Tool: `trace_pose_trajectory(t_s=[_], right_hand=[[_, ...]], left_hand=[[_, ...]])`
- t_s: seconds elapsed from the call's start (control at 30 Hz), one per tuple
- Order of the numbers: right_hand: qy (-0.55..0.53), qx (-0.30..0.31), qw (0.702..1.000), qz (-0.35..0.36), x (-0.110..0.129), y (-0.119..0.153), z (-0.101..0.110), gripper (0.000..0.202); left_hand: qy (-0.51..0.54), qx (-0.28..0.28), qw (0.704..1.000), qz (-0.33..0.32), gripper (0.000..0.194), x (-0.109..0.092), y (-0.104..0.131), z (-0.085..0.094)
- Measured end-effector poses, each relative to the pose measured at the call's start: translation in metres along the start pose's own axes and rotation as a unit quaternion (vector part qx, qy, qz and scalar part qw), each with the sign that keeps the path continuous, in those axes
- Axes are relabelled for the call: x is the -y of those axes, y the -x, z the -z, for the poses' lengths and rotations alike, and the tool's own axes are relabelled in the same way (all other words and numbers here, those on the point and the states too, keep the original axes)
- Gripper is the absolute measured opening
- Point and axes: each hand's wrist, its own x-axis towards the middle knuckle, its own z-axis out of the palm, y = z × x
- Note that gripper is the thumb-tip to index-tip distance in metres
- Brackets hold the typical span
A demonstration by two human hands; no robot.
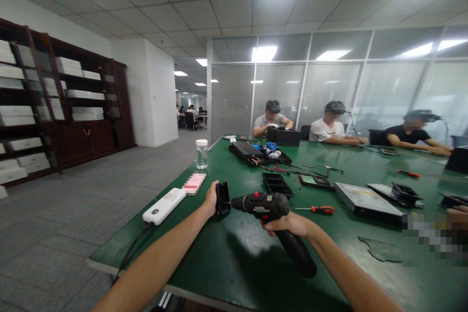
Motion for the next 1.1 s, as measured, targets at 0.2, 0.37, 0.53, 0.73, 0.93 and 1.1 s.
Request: trace_pose_trajectory(t_s=[0.2,0.37,0.53,0.73,0.93,1.1], right_hand=[[-0.009,0.000,1.000,-0.003,0.0002,0.0002,-0.0005,0.033],[-0.006,-0.001,1.000,-0.004,0.0000,0.0003,-0.0005,0.030],[0.014,-0.001,1.000,-0.010,0.0041,0.0005,-0.0019,0.033],[0.015,0.002,1.000,-0.013,0.0030,0.0003,-0.0014,0.035],[0.003,0.004,1.000,-0.003,0.0007,-0.0004,-0.0007,0.033],[0.004,-0.005,1.000,-0.008,0.0022,-0.0003,-0.0012,0.035]], left_hand=[[0.000,0.003,1.000,-0.008,0.036,-0.0005,0.0003,-0.0004],[-0.001,-0.001,1.000,0.006,0.036,-0.0022,0.0029,-0.0023],[0.002,0.001,1.000,0.011,0.037,-0.0022,0.0030,-0.0030],[-0.012,0.001,1.000,-0.001,0.038,0.0000,-0.0005,-0.0003],[0.005,-0.008,1.000,0.014,0.037,-0.0023,0.0033,-0.0023],[0.011,-0.016,1.000,0.023,0.037,-0.0046,0.0083,-0.0050]])
